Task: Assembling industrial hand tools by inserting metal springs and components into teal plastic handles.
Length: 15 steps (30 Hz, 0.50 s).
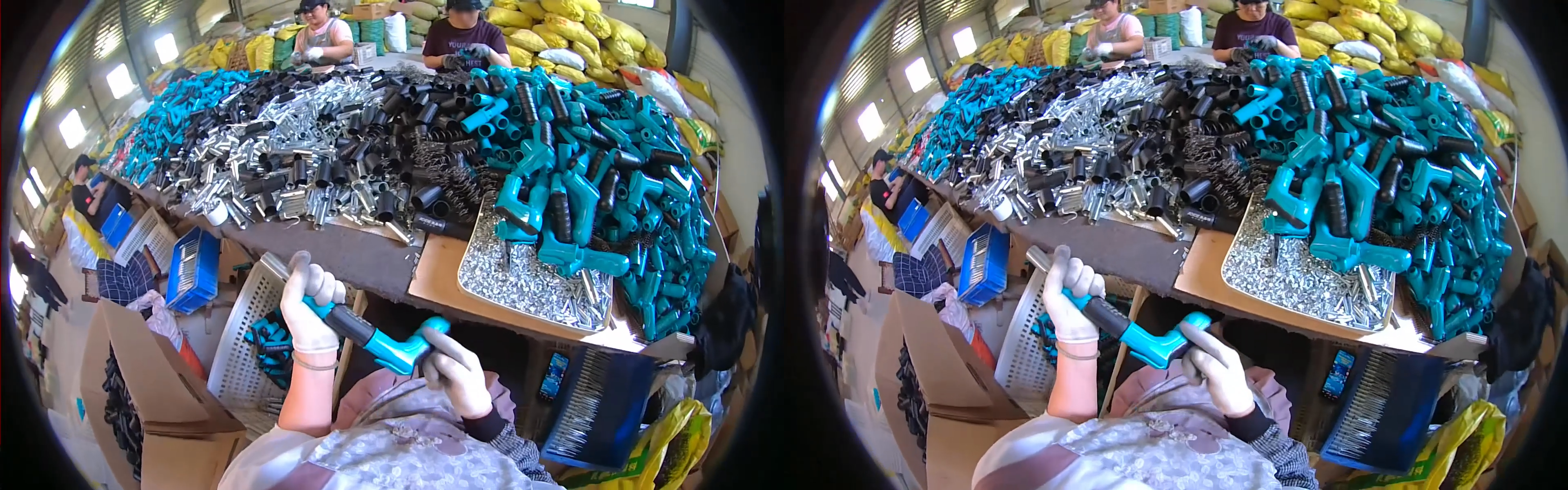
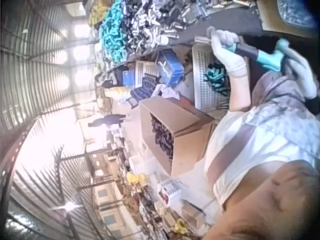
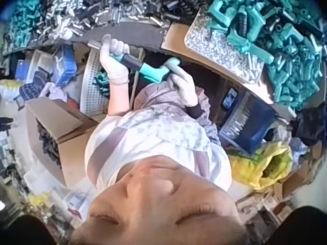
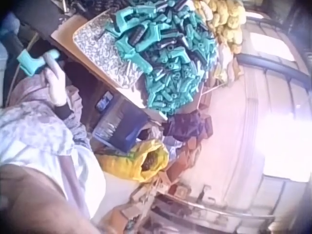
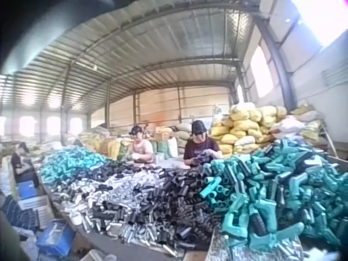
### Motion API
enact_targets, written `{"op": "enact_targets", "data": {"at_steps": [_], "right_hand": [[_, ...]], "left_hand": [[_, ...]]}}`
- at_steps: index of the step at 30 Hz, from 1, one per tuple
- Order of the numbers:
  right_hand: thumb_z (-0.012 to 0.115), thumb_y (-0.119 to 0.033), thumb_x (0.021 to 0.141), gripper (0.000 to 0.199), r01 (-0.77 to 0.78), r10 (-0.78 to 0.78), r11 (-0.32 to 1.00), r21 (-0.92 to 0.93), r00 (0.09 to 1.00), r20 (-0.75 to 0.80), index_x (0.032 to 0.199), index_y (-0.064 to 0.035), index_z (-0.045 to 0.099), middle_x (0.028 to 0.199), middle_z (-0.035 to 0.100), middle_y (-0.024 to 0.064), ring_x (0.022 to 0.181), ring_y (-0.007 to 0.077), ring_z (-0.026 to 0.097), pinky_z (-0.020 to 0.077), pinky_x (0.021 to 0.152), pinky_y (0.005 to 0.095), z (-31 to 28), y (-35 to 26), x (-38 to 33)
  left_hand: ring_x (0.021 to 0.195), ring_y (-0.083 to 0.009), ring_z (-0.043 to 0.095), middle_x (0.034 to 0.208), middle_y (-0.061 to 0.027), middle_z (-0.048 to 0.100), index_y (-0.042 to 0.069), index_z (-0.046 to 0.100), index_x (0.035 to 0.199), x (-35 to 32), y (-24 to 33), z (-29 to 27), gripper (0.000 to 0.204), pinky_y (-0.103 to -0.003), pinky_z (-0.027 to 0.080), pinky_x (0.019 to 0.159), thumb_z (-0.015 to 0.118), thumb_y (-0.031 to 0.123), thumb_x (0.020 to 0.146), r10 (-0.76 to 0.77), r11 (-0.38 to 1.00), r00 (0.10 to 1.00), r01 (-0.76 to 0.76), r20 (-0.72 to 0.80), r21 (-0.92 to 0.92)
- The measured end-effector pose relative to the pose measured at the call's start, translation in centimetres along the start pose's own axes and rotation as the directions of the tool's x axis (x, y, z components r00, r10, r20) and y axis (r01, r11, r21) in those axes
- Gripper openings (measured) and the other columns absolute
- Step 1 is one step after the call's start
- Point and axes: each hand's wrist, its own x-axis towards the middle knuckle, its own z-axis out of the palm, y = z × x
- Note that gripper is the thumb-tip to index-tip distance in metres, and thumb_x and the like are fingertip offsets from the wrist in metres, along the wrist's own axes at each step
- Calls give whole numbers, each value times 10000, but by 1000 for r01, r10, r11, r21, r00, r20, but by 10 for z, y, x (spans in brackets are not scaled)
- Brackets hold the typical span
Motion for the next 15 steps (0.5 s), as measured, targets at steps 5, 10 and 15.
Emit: {"op": "enact_targets", "data": {"at_steps": [5, 10, 15], "right_hand": [[572, -240, 1048, 296, -165, 201, 978, -130, 911, 361, 1120, 28, 674, 834, 612, 11, 763, 124, 553, 479, 732, 298, 13, -9, -21], [520, -75, 938, 413, 152, -130, 877, -456, 988, 80, 1328, 18, 621, 899, 662, 74, 778, 159, 607, 523, 740, 305, -2, 7, 3], [652, -245, 962, 378, 317, -264, 919, -233, 936, 231, 1245, 5, 650, 1160, 686, 135, 1081, 253, 650, 500, 983, 398, -12, -8, -1]], "left_hand": [[477, -57, 243, 597, 92, 243, 158, 569, 896, 12, -8, -15, 174, -272, 245, 488, 561, 206, 1063, 20, 992, 997, -29, -70, -124], [480, -54, 243, 603, 92, 246, 156, 566, 877, 3, -16, -9, 191, -271, 246, 489, 571, 220, 1057, 22, 999, 1000, -22, 1, -47], [528, -61, 281, 650, 88, 284, 159, 573, 920, 21, -21, -25, 121, -278, 295, 543, 587, 209, 1030, -21, 999, 996, 19, -90, -26]]}}
